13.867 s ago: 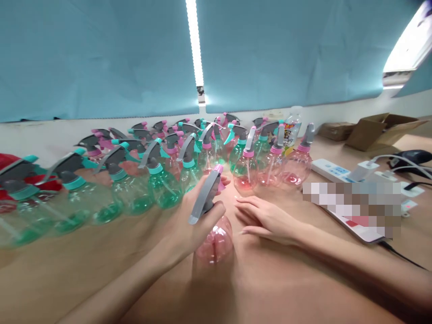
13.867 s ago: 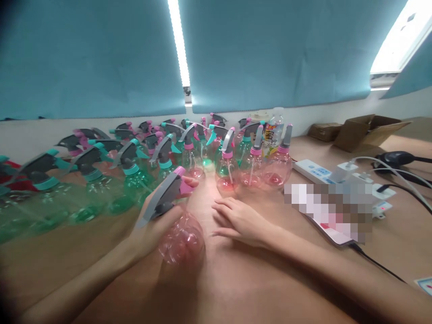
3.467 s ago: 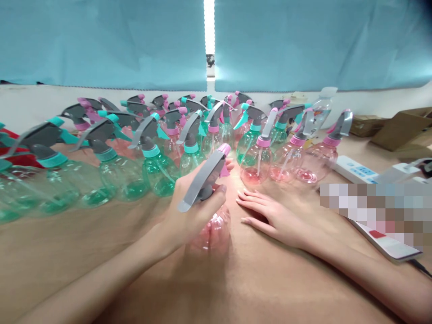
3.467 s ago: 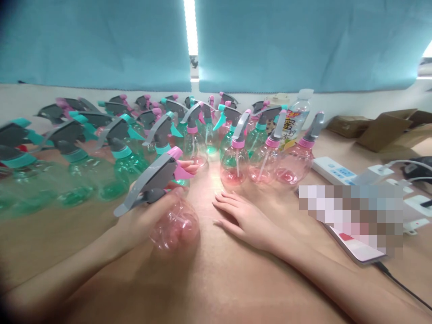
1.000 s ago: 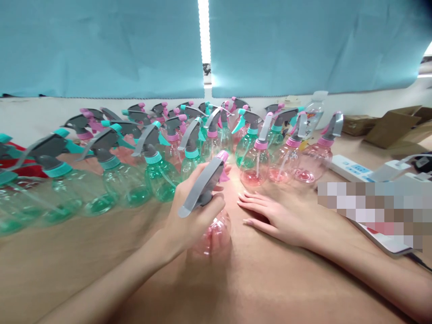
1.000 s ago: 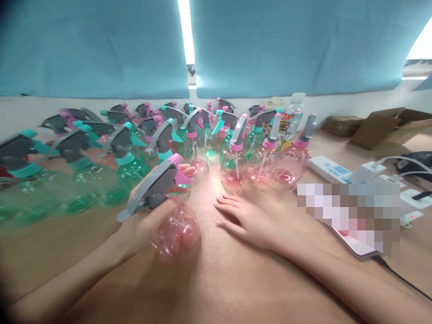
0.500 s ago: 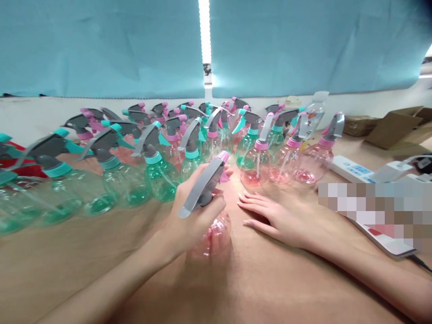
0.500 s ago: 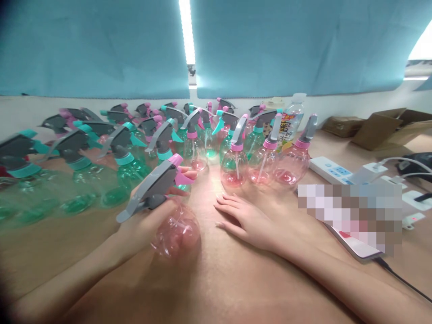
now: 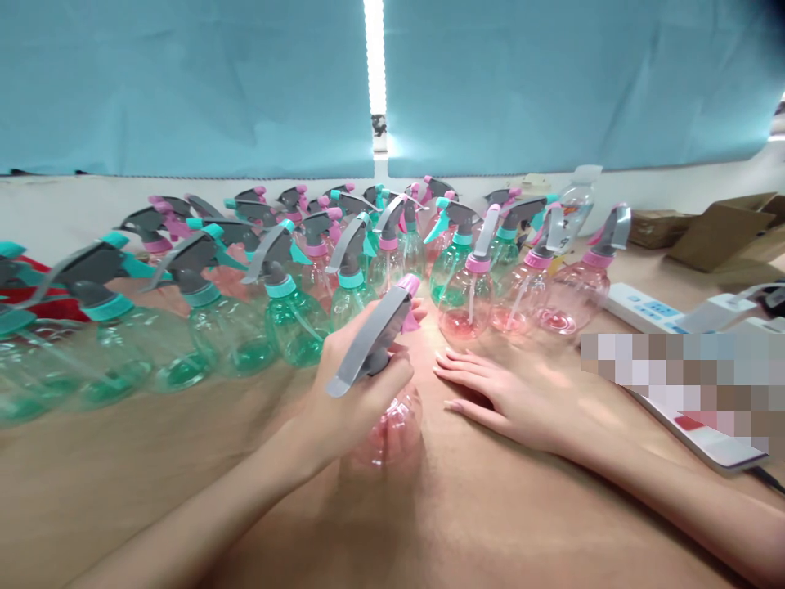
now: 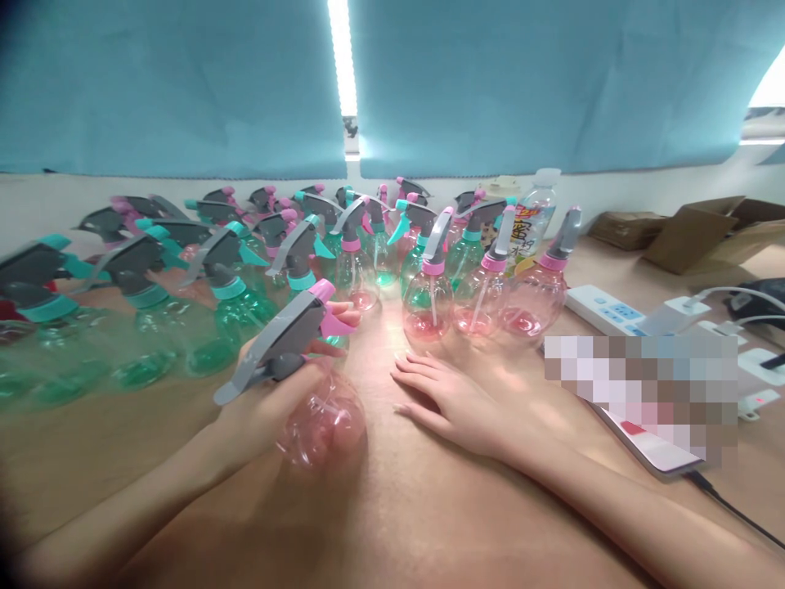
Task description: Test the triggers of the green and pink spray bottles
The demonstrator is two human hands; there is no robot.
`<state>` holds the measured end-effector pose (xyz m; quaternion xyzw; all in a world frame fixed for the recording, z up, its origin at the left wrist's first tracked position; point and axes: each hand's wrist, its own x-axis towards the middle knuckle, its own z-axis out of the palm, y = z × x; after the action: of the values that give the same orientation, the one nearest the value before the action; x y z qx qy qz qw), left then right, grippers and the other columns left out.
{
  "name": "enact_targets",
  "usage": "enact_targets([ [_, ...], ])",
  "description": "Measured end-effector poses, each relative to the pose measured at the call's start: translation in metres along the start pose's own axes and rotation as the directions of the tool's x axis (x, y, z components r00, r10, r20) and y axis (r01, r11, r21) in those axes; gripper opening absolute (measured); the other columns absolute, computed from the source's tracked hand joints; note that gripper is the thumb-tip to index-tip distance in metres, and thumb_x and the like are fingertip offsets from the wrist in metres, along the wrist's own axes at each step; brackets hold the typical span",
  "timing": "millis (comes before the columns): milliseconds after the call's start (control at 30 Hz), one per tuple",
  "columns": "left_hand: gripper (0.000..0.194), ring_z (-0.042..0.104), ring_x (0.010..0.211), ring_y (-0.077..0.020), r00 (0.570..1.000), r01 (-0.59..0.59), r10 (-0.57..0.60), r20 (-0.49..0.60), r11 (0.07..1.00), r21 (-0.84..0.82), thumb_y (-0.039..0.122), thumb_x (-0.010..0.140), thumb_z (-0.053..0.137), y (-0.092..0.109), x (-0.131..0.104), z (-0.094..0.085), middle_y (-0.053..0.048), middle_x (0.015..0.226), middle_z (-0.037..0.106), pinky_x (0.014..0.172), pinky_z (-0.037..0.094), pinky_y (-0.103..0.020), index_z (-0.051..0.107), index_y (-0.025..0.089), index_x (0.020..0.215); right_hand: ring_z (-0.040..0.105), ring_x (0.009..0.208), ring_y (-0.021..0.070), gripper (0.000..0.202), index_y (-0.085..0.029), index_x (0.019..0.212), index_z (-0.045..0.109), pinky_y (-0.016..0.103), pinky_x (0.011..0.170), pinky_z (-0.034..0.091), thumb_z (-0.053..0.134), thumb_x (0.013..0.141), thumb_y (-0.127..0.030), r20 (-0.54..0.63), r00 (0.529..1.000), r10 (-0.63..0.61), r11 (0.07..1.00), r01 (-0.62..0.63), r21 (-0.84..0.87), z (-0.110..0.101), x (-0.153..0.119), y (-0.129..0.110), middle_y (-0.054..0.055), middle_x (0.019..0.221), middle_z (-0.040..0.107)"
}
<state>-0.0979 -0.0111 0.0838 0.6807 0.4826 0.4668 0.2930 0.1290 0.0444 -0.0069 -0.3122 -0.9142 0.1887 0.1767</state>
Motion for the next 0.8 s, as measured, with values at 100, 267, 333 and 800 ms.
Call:
enact_targets([
  [100,0.031,0.044,0.055,-0.0121,1.0,0.017,-0.017,-0.013,1.0,0.013,0.011,0.073,0.051,-0.0004,0.0003,0.0004,0.005,0.07,0.052,0.052,0.037,-0.026,0.056,0.026,0.1,0.044,0.139,0.0297,0.048,-0.022,0.14,0.056,0.052,0.115,0.036,0.052,0.099,-0.045,0.011,1.0,0.002,1.0,-0.002,-0.008,-0.0015,0.0002,-0.001,0.009,0.147,0.052],
  [267,0.021,0.045,0.054,-0.0127,0.999,0.011,-0.009,-0.043,0.999,0.042,0.012,0.073,0.052,0.0001,-0.0014,-0.0002,0.005,0.069,0.054,0.051,0.036,-0.027,0.055,0.025,0.089,0.044,0.138,0.0299,0.049,-0.017,0.139,0.057,0.051,0.115,0.036,0.05,0.099,-0.045,0.031,1.0,0.005,1.0,-0.005,-0.019,-0.0035,0.0005,-0.0022,0.011,0.147,0.051],
  [333,0.022,0.043,0.053,-0.0125,0.999,0.005,-0.003,-0.041,0.999,0.035,0.012,0.073,0.052,-0.0001,-0.0017,-0.0006,0.005,0.067,0.051,0.05,0.036,-0.027,0.055,0.025,0.09,0.044,0.138,0.0298,0.049,-0.018,0.139,0.057,0.051,0.115,0.036,0.051,0.099,-0.045,0.027,1.0,0.004,1.0,-0.004,-0.013,-0.0034,0.0004,-0.0021,0.01,0.147,0.051],
  [800,0.046,0.038,0.056,-0.0118,1.0,-0.005,0.005,-0.009,0.999,-0.033,0.009,0.073,0.052,-0.0018,-0.0001,0.0,0.006,0.072,0.046,0.056,0.038,-0.026,0.06,0.03,0.114,0.041,0.141,0.0286,0.05,-0.018,0.14,0.055,0.05,0.116,0.035,0.05,0.099,-0.045,0.033,0.999,-0.001,1.0,0.002,-0.017,-0.0038,0.0003,-0.0021,0.011,0.148,0.05],
])
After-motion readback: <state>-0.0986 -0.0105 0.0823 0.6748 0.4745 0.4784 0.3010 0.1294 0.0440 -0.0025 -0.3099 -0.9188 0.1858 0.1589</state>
